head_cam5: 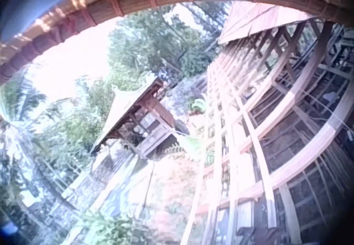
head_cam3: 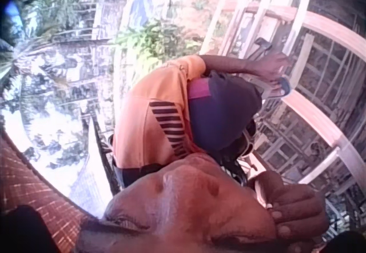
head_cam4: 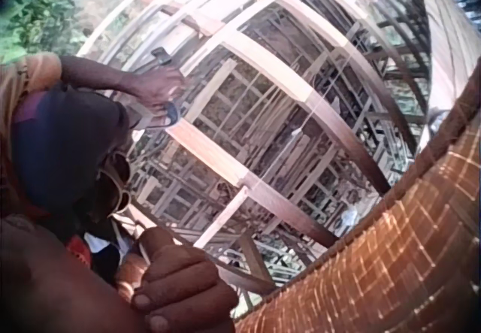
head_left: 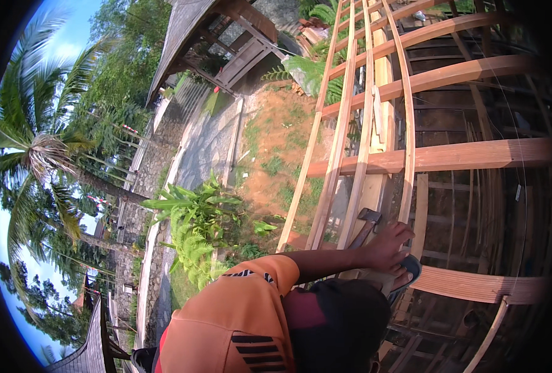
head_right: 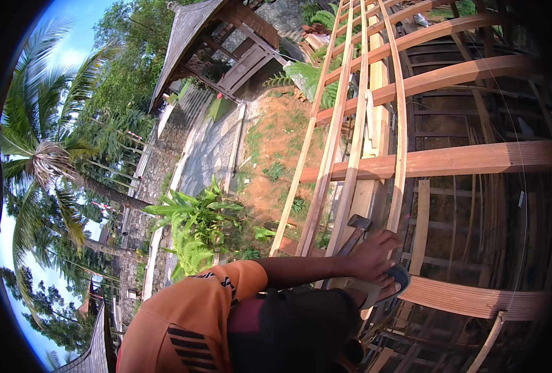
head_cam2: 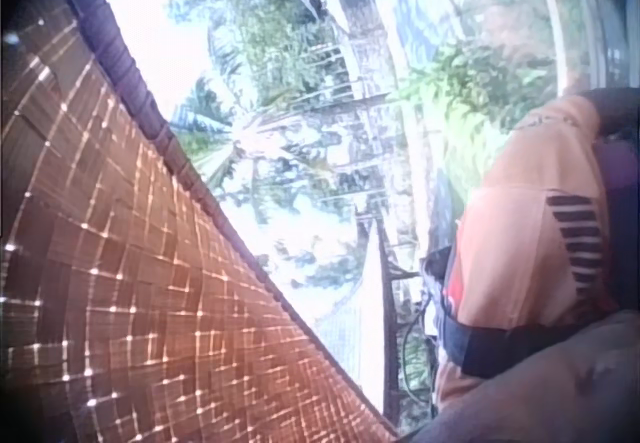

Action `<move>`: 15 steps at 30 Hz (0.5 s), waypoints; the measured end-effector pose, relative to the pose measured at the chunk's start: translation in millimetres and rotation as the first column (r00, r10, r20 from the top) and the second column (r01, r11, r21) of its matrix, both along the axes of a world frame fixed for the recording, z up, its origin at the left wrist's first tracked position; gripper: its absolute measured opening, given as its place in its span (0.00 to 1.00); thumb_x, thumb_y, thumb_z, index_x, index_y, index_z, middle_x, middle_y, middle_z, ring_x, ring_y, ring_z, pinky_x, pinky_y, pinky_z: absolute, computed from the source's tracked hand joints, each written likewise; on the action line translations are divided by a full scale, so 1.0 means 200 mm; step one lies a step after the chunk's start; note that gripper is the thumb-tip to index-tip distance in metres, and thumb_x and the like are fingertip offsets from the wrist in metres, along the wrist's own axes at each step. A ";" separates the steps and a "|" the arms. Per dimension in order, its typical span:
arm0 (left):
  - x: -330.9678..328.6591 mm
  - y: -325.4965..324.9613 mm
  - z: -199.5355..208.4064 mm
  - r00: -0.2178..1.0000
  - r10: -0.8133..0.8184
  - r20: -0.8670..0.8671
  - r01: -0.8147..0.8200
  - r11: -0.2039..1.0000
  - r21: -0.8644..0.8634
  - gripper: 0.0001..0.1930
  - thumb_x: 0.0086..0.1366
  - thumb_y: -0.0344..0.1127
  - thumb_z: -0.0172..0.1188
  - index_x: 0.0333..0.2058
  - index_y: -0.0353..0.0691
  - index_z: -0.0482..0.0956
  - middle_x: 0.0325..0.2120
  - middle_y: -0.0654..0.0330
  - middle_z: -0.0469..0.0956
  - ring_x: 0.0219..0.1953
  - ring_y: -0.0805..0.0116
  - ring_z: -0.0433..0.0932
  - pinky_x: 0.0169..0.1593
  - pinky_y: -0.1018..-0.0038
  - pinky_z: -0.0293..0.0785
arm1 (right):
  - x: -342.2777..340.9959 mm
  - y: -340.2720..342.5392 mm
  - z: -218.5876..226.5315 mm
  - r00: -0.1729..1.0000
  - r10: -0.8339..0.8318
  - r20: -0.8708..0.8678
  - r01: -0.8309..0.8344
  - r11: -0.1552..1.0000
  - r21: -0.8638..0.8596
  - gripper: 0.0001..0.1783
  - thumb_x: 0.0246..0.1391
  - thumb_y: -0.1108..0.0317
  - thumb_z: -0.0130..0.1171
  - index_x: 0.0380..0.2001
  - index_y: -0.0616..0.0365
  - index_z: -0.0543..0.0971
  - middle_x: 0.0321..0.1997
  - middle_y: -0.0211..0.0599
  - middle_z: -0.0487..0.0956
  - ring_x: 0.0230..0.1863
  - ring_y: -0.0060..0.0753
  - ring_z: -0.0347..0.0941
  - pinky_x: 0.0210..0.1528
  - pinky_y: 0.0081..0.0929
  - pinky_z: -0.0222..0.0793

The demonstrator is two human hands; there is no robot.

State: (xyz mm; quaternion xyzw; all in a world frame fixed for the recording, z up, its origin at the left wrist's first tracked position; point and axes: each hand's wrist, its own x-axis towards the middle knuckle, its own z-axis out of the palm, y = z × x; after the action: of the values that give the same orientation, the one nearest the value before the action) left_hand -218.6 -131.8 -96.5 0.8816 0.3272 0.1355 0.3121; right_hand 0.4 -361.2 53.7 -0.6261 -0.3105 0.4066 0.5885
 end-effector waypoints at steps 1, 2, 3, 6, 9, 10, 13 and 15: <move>-0.03 0.01 -0.02 1.000 0.004 -0.004 -0.004 1.000 0.000 0.25 0.54 0.32 0.62 0.52 0.33 0.69 0.51 0.45 0.68 0.56 0.43 0.65 0.60 0.53 0.62 | 0.00 0.01 -0.01 0.999 -0.007 -0.034 0.007 1.000 0.002 0.15 0.65 0.61 0.55 0.44 0.65 0.78 0.38 0.40 0.78 0.32 0.30 0.71 0.38 0.28 0.70; -0.06 0.01 -0.04 1.000 0.015 0.012 -0.015 1.000 0.004 0.25 0.54 0.32 0.62 0.51 0.33 0.69 0.50 0.45 0.68 0.56 0.43 0.65 0.59 0.53 0.62 | 0.01 0.02 -0.02 0.997 -0.014 -0.071 0.014 1.000 0.000 0.15 0.65 0.62 0.55 0.44 0.65 0.77 0.38 0.40 0.78 0.32 0.30 0.71 0.38 0.28 0.70; -0.08 0.01 -0.06 0.999 0.025 0.027 -0.026 1.000 0.009 0.25 0.54 0.31 0.63 0.51 0.33 0.70 0.50 0.46 0.68 0.56 0.43 0.65 0.59 0.54 0.62 | 0.02 0.02 -0.04 0.993 -0.032 -0.115 0.032 0.999 -0.001 0.15 0.65 0.62 0.55 0.44 0.64 0.77 0.38 0.40 0.78 0.32 0.29 0.70 0.38 0.28 0.70; -0.10 0.03 -0.09 0.999 0.030 0.039 -0.031 0.999 0.023 0.24 0.54 0.31 0.63 0.50 0.34 0.71 0.50 0.47 0.69 0.55 0.44 0.66 0.59 0.55 0.63 | 0.06 0.03 -0.09 0.966 -0.089 -0.244 0.090 0.996 -0.007 0.14 0.65 0.63 0.55 0.45 0.64 0.77 0.38 0.39 0.77 0.32 0.29 0.70 0.39 0.27 0.69; -0.05 0.04 0.00 1.000 0.009 -0.013 -0.009 0.999 -0.038 0.24 0.58 0.33 0.63 0.52 0.35 0.70 0.51 0.49 0.69 0.56 0.46 0.66 0.60 0.53 0.63 | 0.13 0.04 -0.14 0.928 -0.163 -0.335 0.162 0.986 -0.032 0.13 0.64 0.65 0.55 0.46 0.64 0.77 0.38 0.38 0.77 0.32 0.28 0.69 0.40 0.27 0.69; -0.05 0.05 0.00 1.000 0.014 -0.012 -0.014 0.999 -0.032 0.24 0.58 0.33 0.63 0.52 0.35 0.70 0.51 0.49 0.69 0.56 0.46 0.66 0.60 0.53 0.63 | 0.14 0.03 -0.16 0.917 -0.175 -0.358 0.172 0.984 -0.042 0.13 0.64 0.65 0.55 0.46 0.64 0.77 0.38 0.38 0.77 0.32 0.28 0.69 0.40 0.27 0.69; -0.05 0.05 -0.01 0.999 -0.013 -0.038 0.011 0.999 -0.054 0.23 0.58 0.33 0.62 0.52 0.35 0.70 0.51 0.49 0.69 0.56 0.46 0.66 0.59 0.53 0.62 | 0.18 -0.04 -0.20 0.918 -0.190 -0.348 0.175 0.982 -0.074 0.13 0.64 0.66 0.56 0.47 0.63 0.76 0.39 0.37 0.77 0.32 0.27 0.68 0.40 0.27 0.68; -0.05 0.06 -0.01 0.999 -0.035 -0.014 0.034 0.997 -0.065 0.23 0.58 0.33 0.62 0.51 0.35 0.71 0.50 0.49 0.69 0.55 0.46 0.66 0.58 0.54 0.63 | 0.15 -0.12 -0.22 0.975 -0.125 -0.183 0.124 0.992 -0.017 0.16 0.63 0.65 0.59 0.50 0.63 0.75 0.39 0.33 0.76 0.36 0.24 0.67 0.45 0.26 0.67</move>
State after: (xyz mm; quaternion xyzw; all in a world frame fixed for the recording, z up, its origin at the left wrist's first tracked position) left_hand -229.5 -120.4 -99.0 0.8777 0.3182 0.1129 0.3402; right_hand 31.4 -384.4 9.3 -0.6057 -0.2140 0.4259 0.6372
